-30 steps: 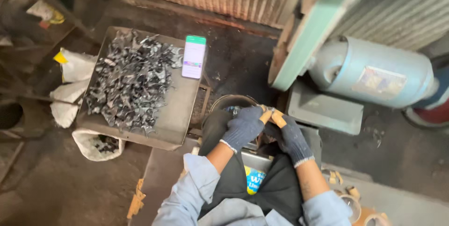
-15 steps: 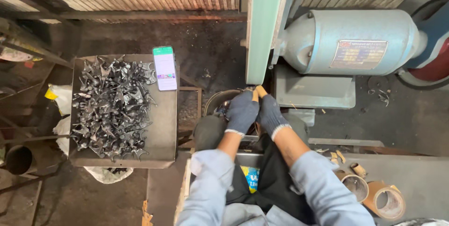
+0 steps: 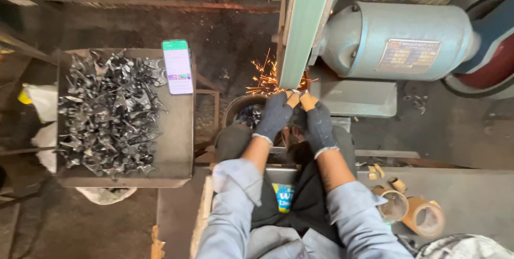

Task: The person repeatedly picks small metal parts from a tray and grinds them against a rotating belt sander, creating sparks. The person holds each part with gloved hands and moves it across the belt, then places the finished part into a bucket below.

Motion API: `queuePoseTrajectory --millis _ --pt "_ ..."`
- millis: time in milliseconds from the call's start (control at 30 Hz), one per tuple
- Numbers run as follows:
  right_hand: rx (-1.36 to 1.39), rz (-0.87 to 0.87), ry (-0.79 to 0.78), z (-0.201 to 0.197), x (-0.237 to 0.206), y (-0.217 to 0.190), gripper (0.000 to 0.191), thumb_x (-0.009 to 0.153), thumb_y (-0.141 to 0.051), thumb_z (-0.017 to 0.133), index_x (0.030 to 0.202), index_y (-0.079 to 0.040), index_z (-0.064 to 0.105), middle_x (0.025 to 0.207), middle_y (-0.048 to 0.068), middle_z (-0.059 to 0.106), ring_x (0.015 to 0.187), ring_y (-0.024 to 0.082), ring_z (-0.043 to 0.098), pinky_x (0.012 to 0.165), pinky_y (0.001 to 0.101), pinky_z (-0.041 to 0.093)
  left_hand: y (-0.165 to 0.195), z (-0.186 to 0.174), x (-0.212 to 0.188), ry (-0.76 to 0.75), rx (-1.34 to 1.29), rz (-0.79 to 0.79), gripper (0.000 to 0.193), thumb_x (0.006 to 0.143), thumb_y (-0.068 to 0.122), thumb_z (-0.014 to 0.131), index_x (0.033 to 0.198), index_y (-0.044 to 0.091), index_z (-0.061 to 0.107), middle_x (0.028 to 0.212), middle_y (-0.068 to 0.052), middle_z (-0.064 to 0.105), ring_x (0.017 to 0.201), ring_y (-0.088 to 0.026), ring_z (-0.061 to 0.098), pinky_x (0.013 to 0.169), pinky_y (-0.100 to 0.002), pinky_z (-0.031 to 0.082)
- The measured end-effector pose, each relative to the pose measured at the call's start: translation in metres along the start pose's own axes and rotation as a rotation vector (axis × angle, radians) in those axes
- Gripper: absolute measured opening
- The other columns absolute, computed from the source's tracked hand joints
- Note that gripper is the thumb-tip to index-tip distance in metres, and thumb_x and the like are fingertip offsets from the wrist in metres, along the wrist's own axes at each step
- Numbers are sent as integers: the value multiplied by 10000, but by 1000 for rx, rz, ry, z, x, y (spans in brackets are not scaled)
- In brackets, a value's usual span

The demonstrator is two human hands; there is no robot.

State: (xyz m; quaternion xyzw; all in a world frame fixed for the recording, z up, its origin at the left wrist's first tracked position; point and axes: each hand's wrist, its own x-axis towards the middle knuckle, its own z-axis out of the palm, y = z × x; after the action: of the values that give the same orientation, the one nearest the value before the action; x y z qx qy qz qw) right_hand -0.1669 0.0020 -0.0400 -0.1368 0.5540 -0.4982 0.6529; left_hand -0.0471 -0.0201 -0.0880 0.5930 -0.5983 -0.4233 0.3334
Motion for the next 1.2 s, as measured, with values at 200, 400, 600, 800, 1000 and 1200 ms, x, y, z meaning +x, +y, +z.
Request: queuePoseTrajectory --millis 200,400,600,800,1000,1200 --pt "-260 -321 -104 9 7 12 312 1058 -269 672 1145 28 713 968 17 672 821 94 554 698 251 455 -4 6 -3 148 -152 -139 336 870 140 551 1142 9 699 982 -173 734 855 -216 668 755 -372 535" --pt "-82 -374 -70 -5 4 -8 237 978 -182 681 1159 -29 677 1009 4 709 889 92 646 803 254 536 -6 2 -16 -118 -835 -31 300 1041 201 609 1243 -11 674 1132 -126 726 1015 -116 639 906 -267 521" --pt "-360 -335 -183 -12 -24 -11 439 949 -189 745 1323 10 630 1053 64 699 928 134 636 818 272 511 -8 -11 -30 -99 -158 -88 510 917 292 688 1349 49 568 1088 -162 708 973 -229 686 863 -366 527" --pt "-731 -519 -56 -6 -37 -6 579 915 -321 746 1361 22 614 1135 102 737 982 138 679 841 253 527 -10 -26 -32 -131 -27 35 406 953 315 644 1266 56 655 1181 -219 712 1123 -391 670 914 -442 535" --pt "-407 -20 -107 36 -1 -1 421 945 -391 671 1157 -27 678 921 80 678 706 167 618 593 328 500 -10 -33 -22 10 -26 30 358 977 289 610 1248 61 662 1115 -244 704 1039 -441 655 850 -475 528" --pt "-943 -255 8 18 14 3 380 1009 -376 642 1045 -5 719 772 62 694 672 146 635 596 291 494 -8 -31 -11 -11 184 -100 233 881 213 607 1043 69 690 1018 -222 730 978 -400 720 845 -456 573"
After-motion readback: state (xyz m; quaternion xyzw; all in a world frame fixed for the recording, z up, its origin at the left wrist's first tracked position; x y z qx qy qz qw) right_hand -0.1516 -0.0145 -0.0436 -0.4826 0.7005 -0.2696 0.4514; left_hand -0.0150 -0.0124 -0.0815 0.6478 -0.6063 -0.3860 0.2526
